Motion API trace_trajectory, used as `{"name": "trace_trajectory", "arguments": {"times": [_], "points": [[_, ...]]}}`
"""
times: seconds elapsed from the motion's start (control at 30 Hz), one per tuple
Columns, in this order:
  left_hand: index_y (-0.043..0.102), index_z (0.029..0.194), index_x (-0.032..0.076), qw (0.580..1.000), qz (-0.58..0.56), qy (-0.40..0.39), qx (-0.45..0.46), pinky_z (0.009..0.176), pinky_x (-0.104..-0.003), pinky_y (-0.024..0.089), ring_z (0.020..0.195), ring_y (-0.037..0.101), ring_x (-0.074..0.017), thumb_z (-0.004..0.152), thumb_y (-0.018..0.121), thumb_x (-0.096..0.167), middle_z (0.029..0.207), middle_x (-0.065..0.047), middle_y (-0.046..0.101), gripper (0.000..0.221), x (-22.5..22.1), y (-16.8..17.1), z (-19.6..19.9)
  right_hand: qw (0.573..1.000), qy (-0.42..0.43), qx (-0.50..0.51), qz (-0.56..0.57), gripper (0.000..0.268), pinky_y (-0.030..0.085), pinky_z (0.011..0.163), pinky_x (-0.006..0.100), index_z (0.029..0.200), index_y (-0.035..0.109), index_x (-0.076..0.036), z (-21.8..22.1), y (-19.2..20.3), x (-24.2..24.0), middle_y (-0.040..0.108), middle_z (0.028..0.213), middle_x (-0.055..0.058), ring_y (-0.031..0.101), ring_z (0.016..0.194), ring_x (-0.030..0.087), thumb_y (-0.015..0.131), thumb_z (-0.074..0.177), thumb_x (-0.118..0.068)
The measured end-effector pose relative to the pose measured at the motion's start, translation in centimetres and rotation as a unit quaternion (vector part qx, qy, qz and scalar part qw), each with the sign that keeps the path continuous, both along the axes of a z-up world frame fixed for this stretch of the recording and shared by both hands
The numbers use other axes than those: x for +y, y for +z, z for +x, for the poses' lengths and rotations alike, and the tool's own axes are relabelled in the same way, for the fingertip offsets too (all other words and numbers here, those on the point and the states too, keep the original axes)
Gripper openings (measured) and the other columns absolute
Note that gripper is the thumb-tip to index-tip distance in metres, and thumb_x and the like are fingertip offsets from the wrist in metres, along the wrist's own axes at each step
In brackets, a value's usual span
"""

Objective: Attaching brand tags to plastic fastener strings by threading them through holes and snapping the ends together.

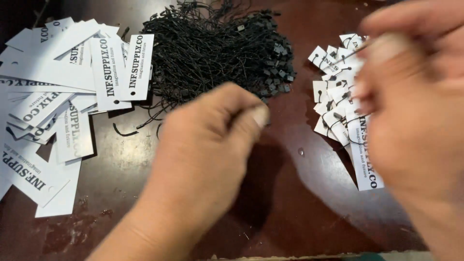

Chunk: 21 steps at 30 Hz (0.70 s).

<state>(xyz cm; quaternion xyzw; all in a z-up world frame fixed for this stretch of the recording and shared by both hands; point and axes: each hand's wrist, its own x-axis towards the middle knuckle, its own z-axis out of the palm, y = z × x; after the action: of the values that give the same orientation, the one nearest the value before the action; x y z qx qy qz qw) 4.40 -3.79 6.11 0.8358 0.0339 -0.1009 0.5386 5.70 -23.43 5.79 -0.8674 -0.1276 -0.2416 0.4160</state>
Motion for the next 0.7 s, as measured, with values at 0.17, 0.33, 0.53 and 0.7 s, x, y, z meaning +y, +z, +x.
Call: {"name": "trace_trajectory", "arguments": {"times": [0.17, 0.33, 0.53, 0.7], "points": [[0.079, 0.083, 0.025, 0.986, 0.029, 0.163, 0.004, 0.063, -0.021, 0.049, 0.064, 0.058, -0.0026, 0.097, 0.068, 0.026, 0.069, 0.011, 0.072, 0.018, 1.0, 2.0, 0.7, 0.996, -0.084, 0.03, 0.02, 0.016, 0.044, 0.06, 0.02, 0.134, 0.057, -0.007, 0.3, 0.0, -1.4, 0.059, 0.108, 0.008, 0.054, 0.075, 0.009, 0.047, 0.123, -0.002], [0.068, 0.082, 0.019, 0.954, 0.07, 0.047, -0.288, 0.06, -0.031, 0.047, 0.065, 0.06, -0.0112, 0.094, 0.066, 0.017, 0.07, 0.007, 0.068, 0.013, 0.1, -1.4, 0.5, 0.987, 0.06, -0.008, -0.152, 0.033, 0.051, 0.094, 0.034, 0.122, 0.067, -0.001, -2.3, -0.3, 2.5, 0.061, 0.124, 0.017, 0.061, 0.117, 0.027, 0.065, 0.089, 0.007], [0.057, 0.076, 0.017, 0.934, 0.048, -0.015, -0.353, 0.06, -0.033, 0.049, 0.066, 0.067, -0.0152, 0.091, 0.061, 0.016, 0.073, 0.006, 0.071, 0.015, -0.5, 0.4, 0.7, 0.984, 0.126, 0.125, -0.015, 0.036, 0.058, 0.089, 0.026, 0.124, 0.06, -0.003, -2.0, 0.0, 4.4, 0.069, 0.111, 0.007, 0.067, 0.099, 0.014, 0.057, 0.089, 0.002], [0.068, 0.078, 0.021, 0.937, 0.037, 0.036, -0.347, 0.058, -0.027, 0.05, 0.06, 0.063, -0.0057, 0.087, 0.065, 0.018, 0.066, 0.01, 0.07, 0.01, 0.9, 0.6, 1.0, 0.974, 0.123, 0.177, 0.069, 0.011, 0.058, 0.071, 0.024, 0.097, 0.07, 0.0, -0.9, -1.1, 3.2, 0.071, 0.082, 0.007, 0.066, 0.073, 0.013, 0.06, 0.1, 0.001]]}}
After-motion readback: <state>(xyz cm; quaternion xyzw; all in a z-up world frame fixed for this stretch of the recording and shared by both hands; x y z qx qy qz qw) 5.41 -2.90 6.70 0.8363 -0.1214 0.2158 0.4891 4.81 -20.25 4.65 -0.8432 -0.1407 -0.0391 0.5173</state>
